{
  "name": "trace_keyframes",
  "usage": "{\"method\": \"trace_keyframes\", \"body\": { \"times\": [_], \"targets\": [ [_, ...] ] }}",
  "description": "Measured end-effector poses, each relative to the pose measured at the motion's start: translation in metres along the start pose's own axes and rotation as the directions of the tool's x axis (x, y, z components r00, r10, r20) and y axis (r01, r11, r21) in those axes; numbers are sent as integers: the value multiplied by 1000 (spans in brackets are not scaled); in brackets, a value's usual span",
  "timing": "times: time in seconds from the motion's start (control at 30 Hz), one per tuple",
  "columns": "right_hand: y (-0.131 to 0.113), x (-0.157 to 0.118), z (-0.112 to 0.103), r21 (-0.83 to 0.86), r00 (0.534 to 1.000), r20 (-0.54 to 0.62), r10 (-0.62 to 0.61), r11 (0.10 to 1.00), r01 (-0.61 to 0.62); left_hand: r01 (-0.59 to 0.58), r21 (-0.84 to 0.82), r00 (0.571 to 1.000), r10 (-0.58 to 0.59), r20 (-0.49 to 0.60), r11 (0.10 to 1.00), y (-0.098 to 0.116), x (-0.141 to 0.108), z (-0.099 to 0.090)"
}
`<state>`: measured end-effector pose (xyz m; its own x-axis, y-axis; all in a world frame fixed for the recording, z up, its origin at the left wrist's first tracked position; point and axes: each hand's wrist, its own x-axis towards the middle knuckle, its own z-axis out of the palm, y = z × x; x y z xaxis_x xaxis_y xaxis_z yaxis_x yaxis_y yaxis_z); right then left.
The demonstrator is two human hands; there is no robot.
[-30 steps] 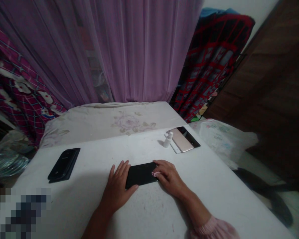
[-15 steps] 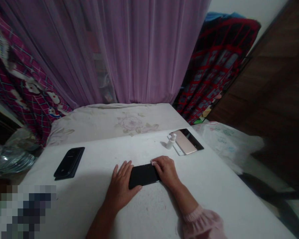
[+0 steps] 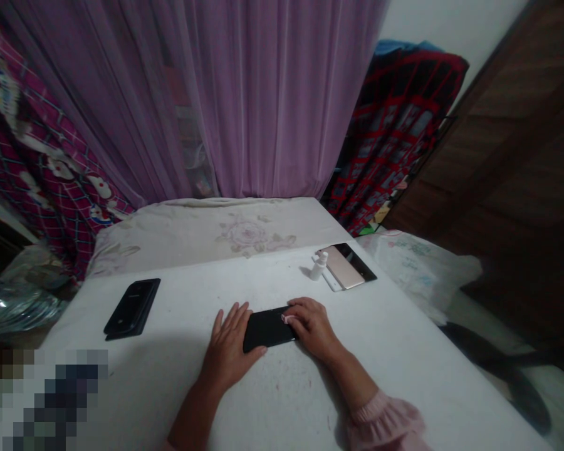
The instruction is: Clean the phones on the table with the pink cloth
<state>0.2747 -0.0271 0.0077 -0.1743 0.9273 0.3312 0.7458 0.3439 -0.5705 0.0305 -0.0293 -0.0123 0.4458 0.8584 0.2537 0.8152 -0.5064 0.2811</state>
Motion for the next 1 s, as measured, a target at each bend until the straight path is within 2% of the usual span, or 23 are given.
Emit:
{"method": "trace_keyframes", "body": {
  "times": [0.13,0.33,0.5,0.67,0.83,1.0],
  "targets": [
    [-4,18,8,-43,997,-34,75,996,-77,-4,-22,1000,5,21,1000,-2,-1,-1],
    [1,23,12,-17,996,-39,74,997,-74,-17,-57,1000,17,-10,998,-15,-6,-5],
    [3,17,6,82,999,35,-25,996,22,-16,-64,999,13,-41,998,-17,-8,-6],
    [4,3,3,81,993,74,-90,993,84,-18,-54,999,17,-29,998,-15,-7,-7],
    [-3,14,5,82,995,79,-58,995,51,-24,-67,1000,24,0,997,-17,-6,-9],
    [-13,30,11,7,997,75,21,1000,-21,-17,-63,1000,19,20,998,-16,-6,-11]
  ]
}}
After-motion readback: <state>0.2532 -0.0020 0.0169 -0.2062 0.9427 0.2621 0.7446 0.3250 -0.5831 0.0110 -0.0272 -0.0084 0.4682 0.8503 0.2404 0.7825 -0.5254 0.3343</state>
